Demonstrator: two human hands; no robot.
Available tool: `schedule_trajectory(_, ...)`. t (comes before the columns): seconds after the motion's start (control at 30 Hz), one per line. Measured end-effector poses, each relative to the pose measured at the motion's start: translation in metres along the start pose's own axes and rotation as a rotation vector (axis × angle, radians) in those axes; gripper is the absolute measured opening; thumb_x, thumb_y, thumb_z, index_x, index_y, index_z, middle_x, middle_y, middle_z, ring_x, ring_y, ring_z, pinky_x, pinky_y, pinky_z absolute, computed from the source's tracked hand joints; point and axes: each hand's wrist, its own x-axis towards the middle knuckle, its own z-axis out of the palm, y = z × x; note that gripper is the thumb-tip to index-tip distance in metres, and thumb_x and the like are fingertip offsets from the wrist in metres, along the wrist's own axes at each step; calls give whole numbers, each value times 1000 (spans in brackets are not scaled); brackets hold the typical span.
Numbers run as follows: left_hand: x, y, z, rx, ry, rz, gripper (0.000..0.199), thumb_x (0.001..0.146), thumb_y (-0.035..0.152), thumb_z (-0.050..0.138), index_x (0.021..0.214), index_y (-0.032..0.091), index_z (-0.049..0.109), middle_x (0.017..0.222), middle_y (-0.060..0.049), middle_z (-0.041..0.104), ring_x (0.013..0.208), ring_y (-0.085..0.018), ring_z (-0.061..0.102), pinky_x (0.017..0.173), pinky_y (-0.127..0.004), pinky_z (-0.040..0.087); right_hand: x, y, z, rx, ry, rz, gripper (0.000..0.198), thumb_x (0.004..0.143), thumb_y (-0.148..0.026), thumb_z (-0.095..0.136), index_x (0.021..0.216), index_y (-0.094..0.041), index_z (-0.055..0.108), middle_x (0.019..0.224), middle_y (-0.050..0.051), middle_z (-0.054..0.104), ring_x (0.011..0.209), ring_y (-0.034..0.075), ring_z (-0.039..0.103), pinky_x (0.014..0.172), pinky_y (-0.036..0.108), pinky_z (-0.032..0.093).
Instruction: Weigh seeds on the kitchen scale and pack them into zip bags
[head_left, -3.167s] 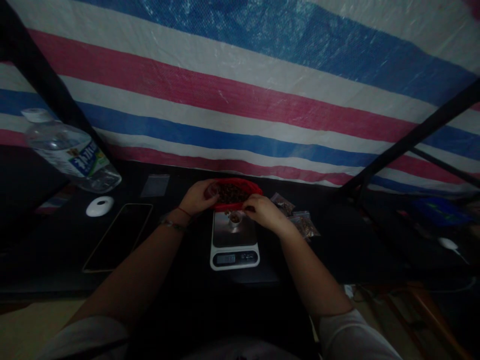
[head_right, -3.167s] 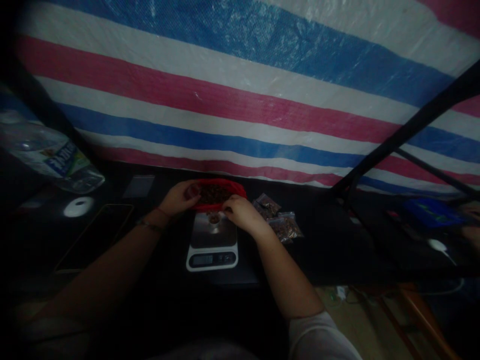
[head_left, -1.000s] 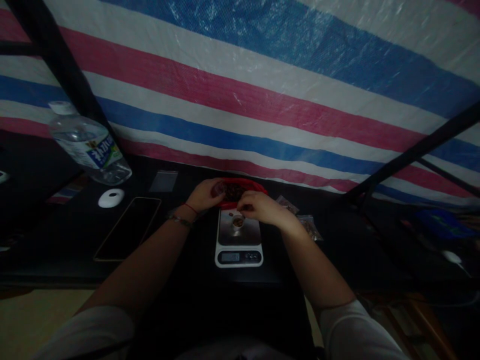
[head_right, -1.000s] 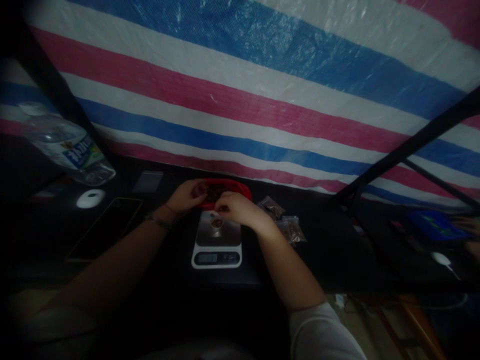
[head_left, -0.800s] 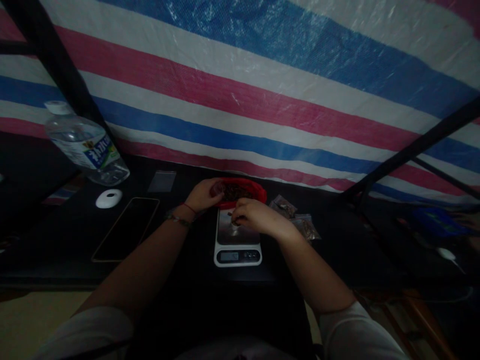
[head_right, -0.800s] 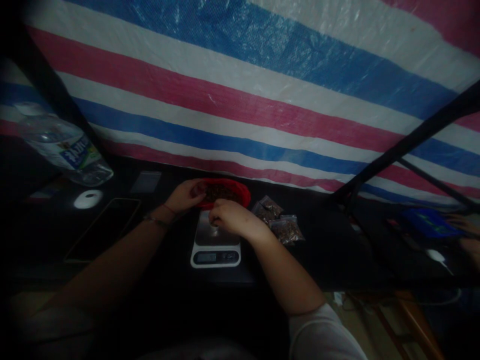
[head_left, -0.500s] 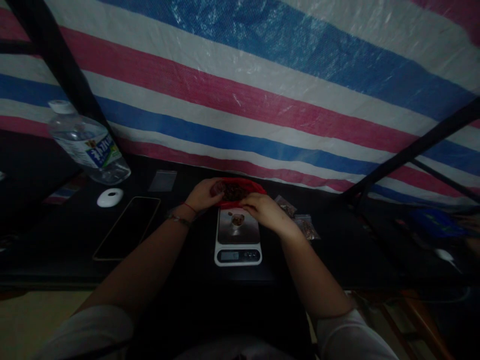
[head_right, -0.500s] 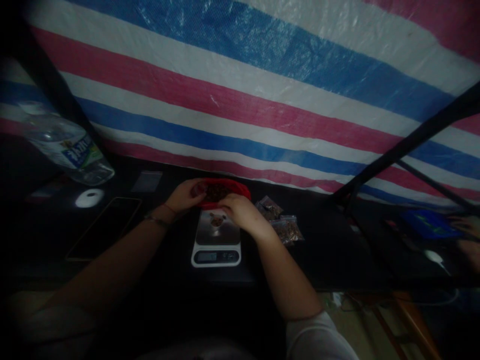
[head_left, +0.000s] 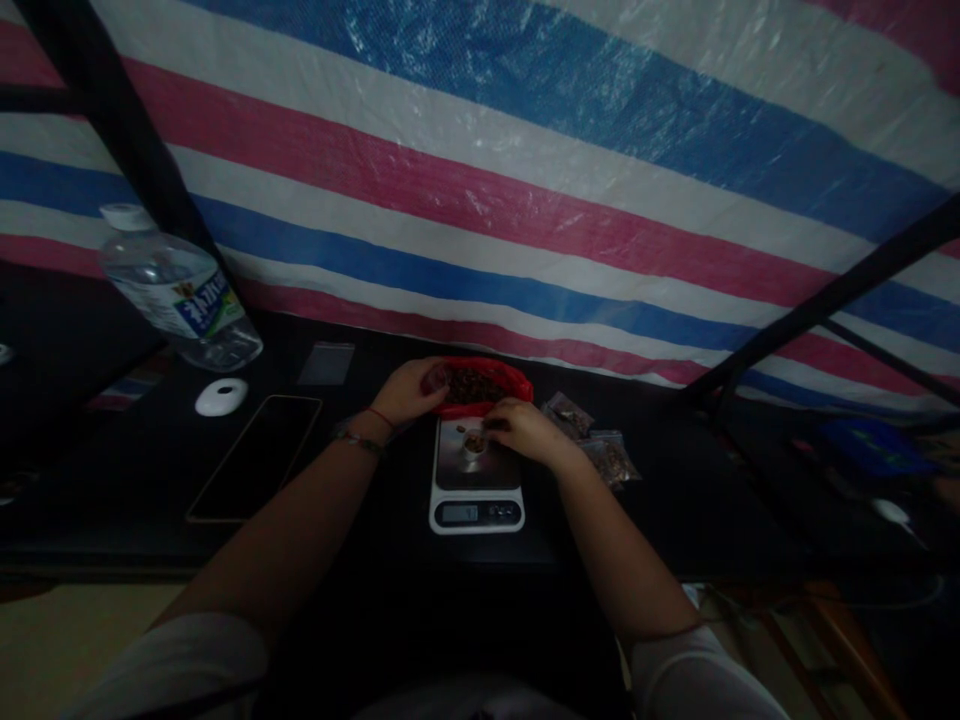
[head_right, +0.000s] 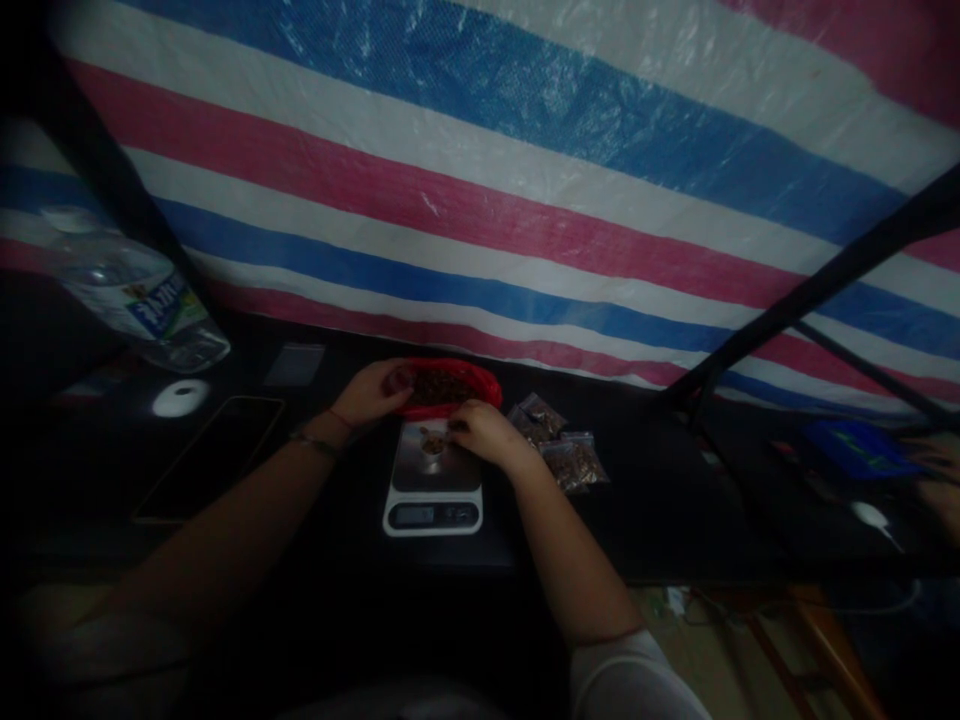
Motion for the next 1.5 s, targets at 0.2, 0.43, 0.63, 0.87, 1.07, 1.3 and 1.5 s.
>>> schedule_trajectory(0.2, 1, -2, 1, 37, 3, 2, 49, 76, 35, 60, 121, 17, 58, 114, -9, 66, 104, -26, 62, 94, -40, 48, 7, -11, 1, 19, -36, -33, 19, 79, -4, 60, 90, -14, 73, 91, 7, 68, 90, 17, 59, 84, 29, 43)
schedule_trajectory(0.43, 1, -4, 2, 18, 4, -2, 50, 76, 33, 59, 123, 17, 57, 118, -9, 65, 108, -26, 61, 97, -40, 46, 28, -9, 0, 91, -130, -163, 23, 79, -8, 64, 99, -18, 72, 99, 6, 67, 92, 17, 59, 85, 29, 43)
schedule_trajectory(0.63, 1, -5, 1, 23, -20, -15, 49, 76, 34, 58, 123, 19, 58, 117, -8, 66, 108, -26, 60, 97, -42, 46, 43, -8, 3, 77, -196, -250, 19, 81, -9, 63, 94, -17, 73, 96, 6, 67, 92, 17, 60, 86, 29, 43)
schedule_trajectory(0.87, 2, -1, 0, 10, -24, -7, 48, 78, 34, 56, 124, 19, 57, 118, -8, 65, 108, -26, 60, 97, -41, 46, 32, -3, -8, 73, -68, -195, 18, 81, -6, 60, 89, -16, 72, 91, 5, 66, 84, 15, 60, 80, 27, 44)
schedule_trajectory(1.07, 2, 2, 0, 7, -15, -8, 47, 78, 34, 55, 122, 19, 58, 117, -8, 65, 106, -25, 61, 96, -39, 46, 9, -24, -26, 123, 45, -201, 15, 84, -10, 60, 90, -17, 71, 91, 5, 65, 85, 15, 59, 78, 26, 45)
schedule_trajectory(1.3, 2, 3, -1, -1, -5, 6, 46, 78, 34, 55, 121, 18, 58, 115, -7, 66, 105, -25, 62, 94, -37, 47, -3, -48, -15, 44, -32, -269, 14, 85, -10, 59, 89, -16, 71, 88, 5, 63, 84, 15, 58, 78, 25, 44)
schedule_trajectory(1.5, 1, 1, -1, 14, -2, -8, 48, 77, 36, 57, 122, 17, 58, 118, -8, 65, 108, -25, 61, 97, -39, 46, -9, -48, -10, 32, 43, -230, 12, 85, -13, 62, 92, -15, 71, 89, 6, 62, 84, 15, 57, 78, 26, 45)
